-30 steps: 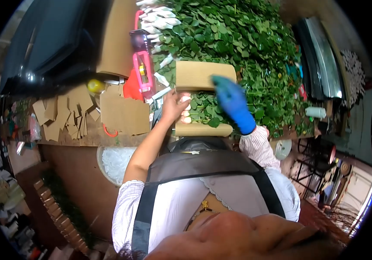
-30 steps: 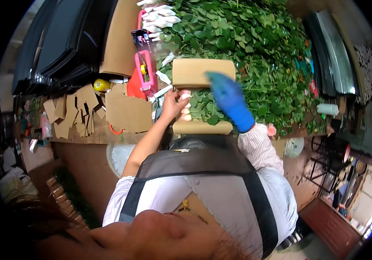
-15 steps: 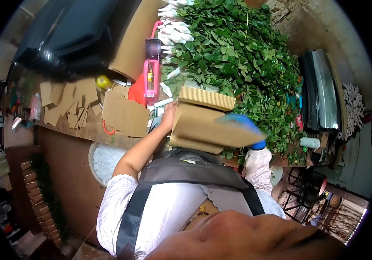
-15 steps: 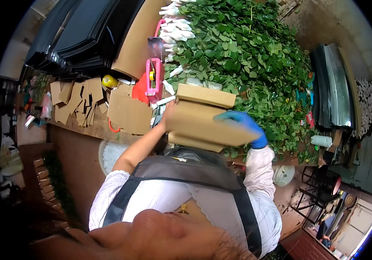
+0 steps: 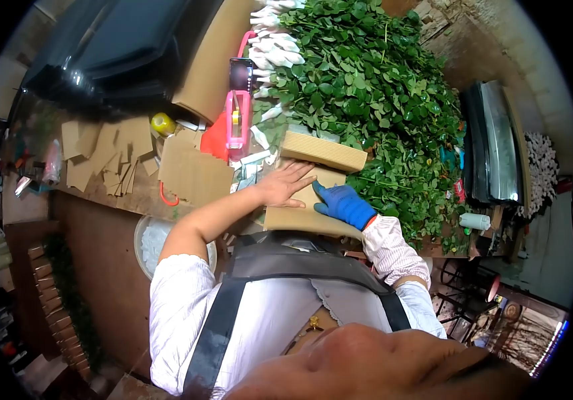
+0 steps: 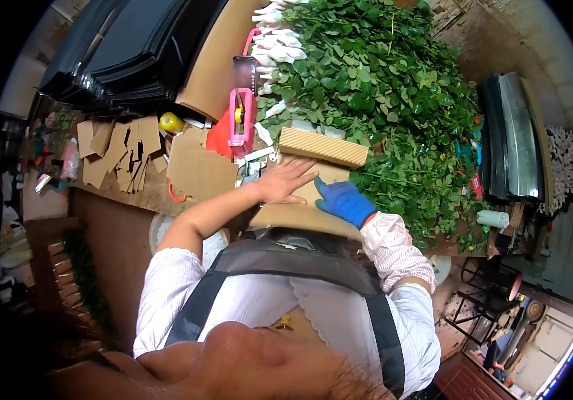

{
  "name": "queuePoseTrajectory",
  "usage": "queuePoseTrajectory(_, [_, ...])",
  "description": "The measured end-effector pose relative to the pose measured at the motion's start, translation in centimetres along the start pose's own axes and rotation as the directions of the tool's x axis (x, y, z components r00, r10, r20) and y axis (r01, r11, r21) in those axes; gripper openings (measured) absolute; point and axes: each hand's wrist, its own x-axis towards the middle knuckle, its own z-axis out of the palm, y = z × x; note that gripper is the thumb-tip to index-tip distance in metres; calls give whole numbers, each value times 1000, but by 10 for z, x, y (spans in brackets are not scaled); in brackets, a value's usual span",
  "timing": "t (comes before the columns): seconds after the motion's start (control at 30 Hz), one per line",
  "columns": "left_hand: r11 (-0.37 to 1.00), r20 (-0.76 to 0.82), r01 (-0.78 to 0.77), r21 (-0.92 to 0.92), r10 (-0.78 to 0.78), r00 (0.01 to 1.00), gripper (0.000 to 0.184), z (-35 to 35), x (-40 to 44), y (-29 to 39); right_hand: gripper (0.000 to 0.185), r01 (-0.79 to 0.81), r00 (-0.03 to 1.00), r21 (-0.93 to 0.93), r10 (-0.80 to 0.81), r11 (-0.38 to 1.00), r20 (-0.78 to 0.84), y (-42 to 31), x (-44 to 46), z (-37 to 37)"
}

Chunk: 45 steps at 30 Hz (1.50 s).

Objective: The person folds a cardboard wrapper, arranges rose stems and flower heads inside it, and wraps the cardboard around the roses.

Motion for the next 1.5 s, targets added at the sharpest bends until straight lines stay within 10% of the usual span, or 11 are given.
queuePoseTrajectory(0.17, [999, -2, 0, 36, 0, 1000, 85, 1, 0, -2, 61, 172, 971, 740, -236, 650, -18, -34, -37, -51])
queuePoseTrajectory(0.27, [1000, -107, -8, 4, 9, 994, 84, 11, 0, -1, 58, 196, 974, 131, -178, 972, -137, -67, -26, -24])
queuePoseTrajectory(0.47, [970, -166, 5, 242, 36, 985, 69, 28, -3, -9, 42, 283, 956, 276, -247, 918, -157, -81, 2, -37])
queuePoseTrajectory(0.57, [989, -286, -11, 146, 52, 957, 63, 35, 0, -10, 37, 652, 586, 100, -416, 751, -695, -121, 64, -45])
queuePoseTrajectory(0.67, [991, -347, -13, 136, 60, 936, 64, 26, -3, -5, 49, 750, 444, -247, -744, 614, -500, -158, 149, -65])
queuePoseTrajectory(0.87, [999, -342, -34, 39, 45, 939, 64, 27, -3, -6, 52, 643, 299, -615, -888, 457, -348, -196, 249, -38])
queuePoseTrajectory(1.0, [1000, -316, -31, -1, 29, 948, 64, 23, -6, -6, 35, 718, 380, -561, -907, 413, -182, -194, 252, -48])
queuePoseTrajectory(1.13, [999, -274, -27, -38, 16, 962, 64, 18, -7, -7, 25, 754, 347, -325, -767, 570, -540, -173, 186, -87])
queuePoseTrajectory(1.27, [993, -207, -12, -113, -12, 978, 65, 11, -4, -9, 31, 601, 574, 123, -319, 790, -755, -119, 91, -85])
queuePoseTrajectory(1.4, [954, -45, 118, -277, -135, 990, 66, -16, 4, 2, 36, 167, 892, 788, 249, 593, -377, -57, 24, -19])
queuePoseTrajectory(1.5, [983, -161, 62, -175, -90, 983, 67, -7, 6, 4, 32, -63, 927, 900, 360, 431, -107, -19, 12, 9])
